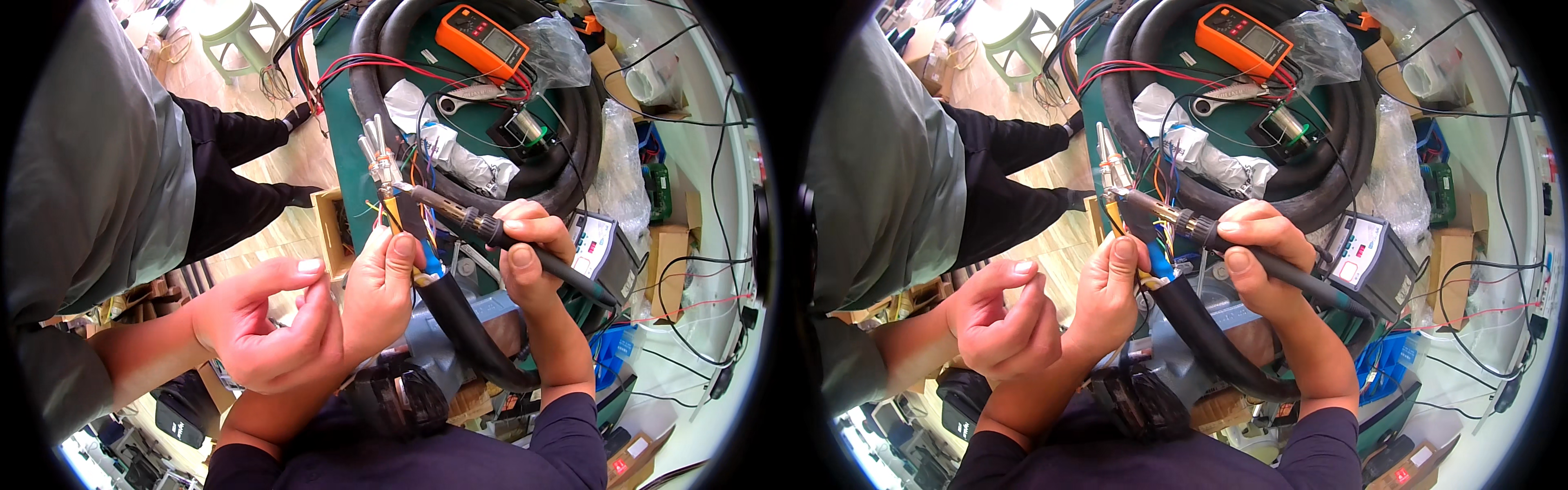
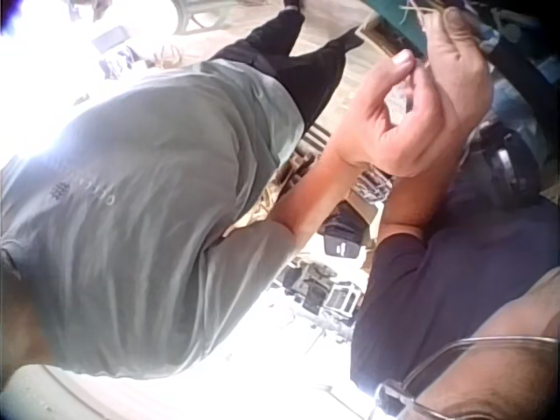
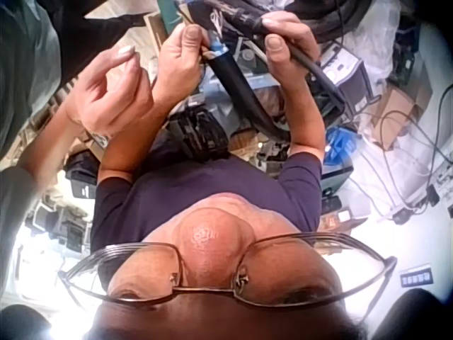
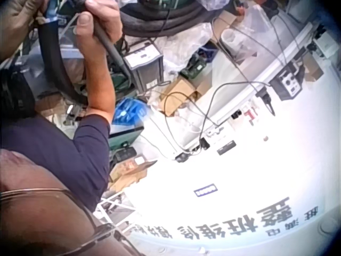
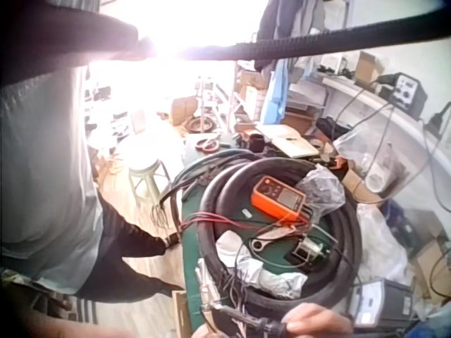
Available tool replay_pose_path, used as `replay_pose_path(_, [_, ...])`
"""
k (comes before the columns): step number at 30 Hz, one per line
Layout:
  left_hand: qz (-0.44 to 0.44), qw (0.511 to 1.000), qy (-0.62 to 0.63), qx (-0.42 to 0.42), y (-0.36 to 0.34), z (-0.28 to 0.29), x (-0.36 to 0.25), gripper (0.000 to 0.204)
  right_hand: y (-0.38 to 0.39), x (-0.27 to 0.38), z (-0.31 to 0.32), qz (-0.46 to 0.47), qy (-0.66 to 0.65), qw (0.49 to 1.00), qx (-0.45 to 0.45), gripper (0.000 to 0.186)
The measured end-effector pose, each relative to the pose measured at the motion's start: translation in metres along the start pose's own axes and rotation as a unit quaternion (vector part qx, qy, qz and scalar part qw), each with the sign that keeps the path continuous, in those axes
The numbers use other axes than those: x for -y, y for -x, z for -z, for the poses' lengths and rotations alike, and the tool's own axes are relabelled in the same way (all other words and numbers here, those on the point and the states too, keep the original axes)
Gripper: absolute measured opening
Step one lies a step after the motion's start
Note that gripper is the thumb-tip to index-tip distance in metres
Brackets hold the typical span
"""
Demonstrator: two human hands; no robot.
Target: The person solders electrical wires together using a soldering iron, then moves a device onto a shelf and plugs it in.
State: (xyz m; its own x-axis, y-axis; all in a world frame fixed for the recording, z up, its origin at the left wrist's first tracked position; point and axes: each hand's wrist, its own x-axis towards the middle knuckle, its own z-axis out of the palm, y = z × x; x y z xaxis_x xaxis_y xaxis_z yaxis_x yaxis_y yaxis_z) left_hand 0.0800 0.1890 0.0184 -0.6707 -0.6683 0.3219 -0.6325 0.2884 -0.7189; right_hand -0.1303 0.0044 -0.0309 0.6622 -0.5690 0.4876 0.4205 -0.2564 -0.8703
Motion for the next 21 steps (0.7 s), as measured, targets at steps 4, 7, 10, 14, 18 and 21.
replay_pose_path(4, [0.607,0.408,0.682,-0.029,-0.05,-0.002,-0.061,0.017,-0.002,-0.001,-0.005,0.008,-0.001,1.0,0.006,0.018])
replay_pose_path(7, [0.668,0.212,0.709,-0.08,-0.067,-0.009,-0.07,0.026,-0.001,-0.001,-0.006,0.013,0.009,1.0,0.006,0.018])
replay_pose_path(10, [0.678,0.186,0.707,-0.071,-0.07,-0.012,-0.076,0.036,-0.003,-0.001,-0.007,0.02,0.025,0.999,0.015,0.018])
replay_pose_path(14, [0.682,0.165,0.707,-0.082,-0.07,-0.013,-0.078,0.037,-0.007,0.0,-0.007,0.033,0.046,0.998,0.027,0.017])
replay_pose_path(18, [0.682,0.173,0.706,-0.081,-0.07,-0.012,-0.079,0.037,-0.01,0.003,-0.007,0.055,0.08,0.994,0.045,0.017])
replay_pose_path(21, [0.682,0.173,0.706,-0.079,-0.07,-0.013,-0.077,0.037,-0.013,0.004,-0.006,0.062,0.096,0.992,0.051,0.017])
